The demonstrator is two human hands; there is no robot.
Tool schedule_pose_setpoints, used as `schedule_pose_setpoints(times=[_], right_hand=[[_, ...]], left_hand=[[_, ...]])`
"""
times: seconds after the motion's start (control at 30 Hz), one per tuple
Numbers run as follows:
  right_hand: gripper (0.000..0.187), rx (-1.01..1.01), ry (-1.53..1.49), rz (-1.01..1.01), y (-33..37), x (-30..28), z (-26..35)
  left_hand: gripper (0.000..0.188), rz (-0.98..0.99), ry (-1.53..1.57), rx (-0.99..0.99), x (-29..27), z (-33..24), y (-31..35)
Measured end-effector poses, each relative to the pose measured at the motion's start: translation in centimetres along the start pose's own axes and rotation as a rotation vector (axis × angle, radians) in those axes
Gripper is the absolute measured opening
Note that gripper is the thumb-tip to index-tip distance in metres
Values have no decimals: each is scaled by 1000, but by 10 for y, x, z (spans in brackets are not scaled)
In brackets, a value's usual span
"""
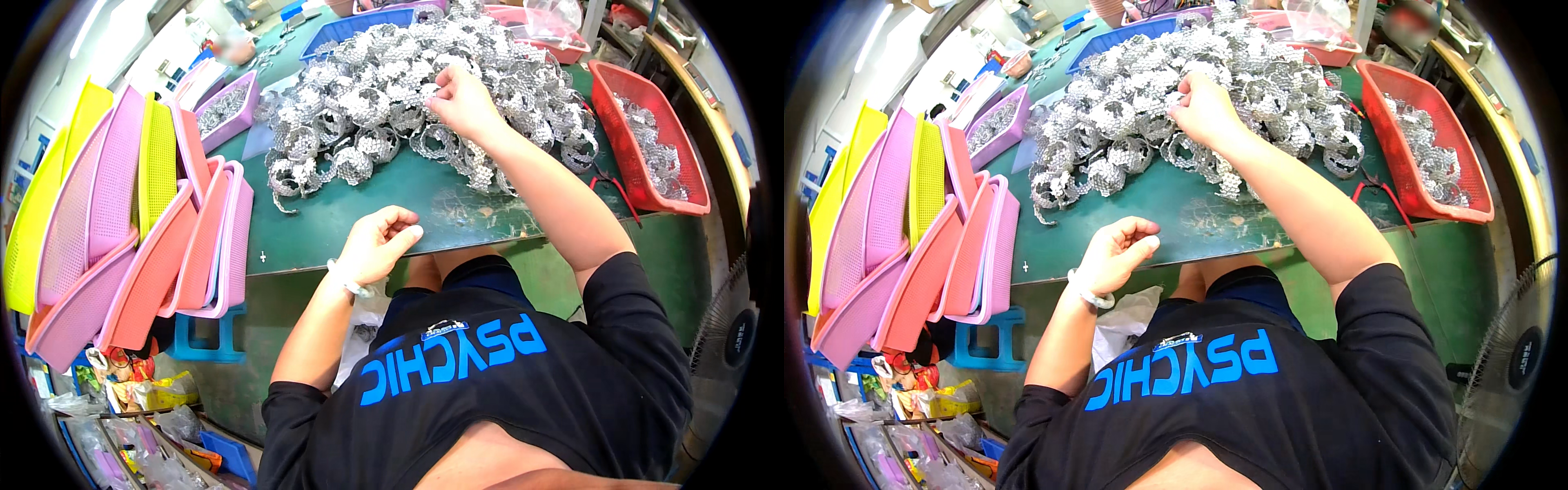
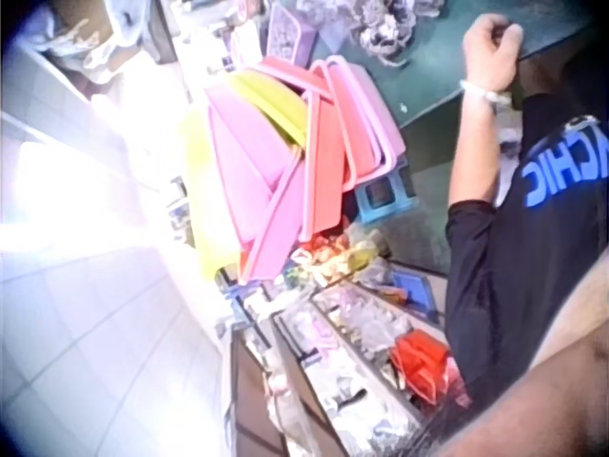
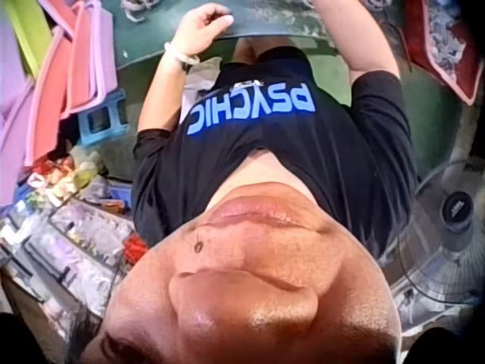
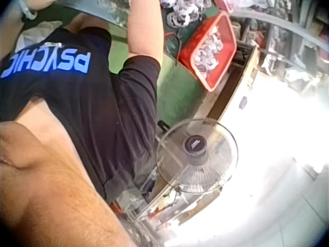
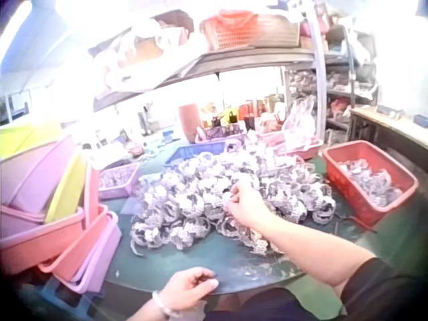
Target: The person sits at a green workbench and uses their hands to pick up, separate, and connect small, silver-colored metal mesh pieces. They repeatedly manipulate the mesh, pulling it apart and joining sections together, while a large pile of similar mesh sits on the table.
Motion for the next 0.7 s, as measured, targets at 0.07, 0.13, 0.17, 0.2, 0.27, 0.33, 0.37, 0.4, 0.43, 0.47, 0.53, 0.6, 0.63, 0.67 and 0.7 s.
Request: schedule_pose_setpoints(times=[0.07, 0.13, 0.17, 0.2, 0.27, 0.33, 0.37, 0.4, 0.43, 0.47, 0.53, 0.6, 0.63, 0.67, 0.7], right_hand=[[27, 139, -169, 7, 0, 3, -3], [28, 245, -358, 2, 3, 6, -10], [28, 244, -408, -8, 5, 5, -11], [28, 243, -457, -18, 10, 3, -11], [27, 254, -483, -34, 14, 1, -15], [27, 232, -526, -29, 13, 1, -14], [27, 222, -546, -27, 13, 1, -14], [27, 193, -496, -21, 14, 0, -15], [26, 158, -449, -15, 14, 1, -17], [26, 123, -402, -9, 14, 1, -19], [23, 115, -438, -38, 19, -1, -21], [22, 68, -370, -30, 21, -3, -21], [22, 46, -349, -23, 21, -3, -20], [22, 55, -374, -30, 16, -4, -18], [22, 64, -398, -37, 9, -5, -16]], left_hand=[[21, 4, 1, 0, 0, 0, -1], [21, 11, -5, -1, -1, 2, -2], [21, 10, -7, -2, -2, 3, -2], [21, 10, -9, -3, -3, 4, -3], [21, 12, -9, -11, -4, 7, -4], [22, 20, -9, -23, -3, 9, -6], [22, 31, -7, -14, -2, 9, -8], [22, 41, -6, -5, -1, 10, -10], [23, 47, -8, 8, -2, 9, -12], [23, 49, -4, 0, -2, 9, -13], [24, 49, 3, -15, -2, 8, -13], [24, 47, -2, -15, -6, 11, -17], [24, 48, -2, -21, -7, 12, -18], [24, 37, 9, -13, -7, 9, -22], [24, 38, 24, 9, -6, 4, -26]])
Point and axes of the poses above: each hand's wrist, its own y-axis away from the middle knuckle, its own x-axis out of the palm, z = x × y, the point moved 5 cm from there along -y, towards the middle knuckle, and after that the axes turned 7 degrees about -z, right-handed, at the moved point
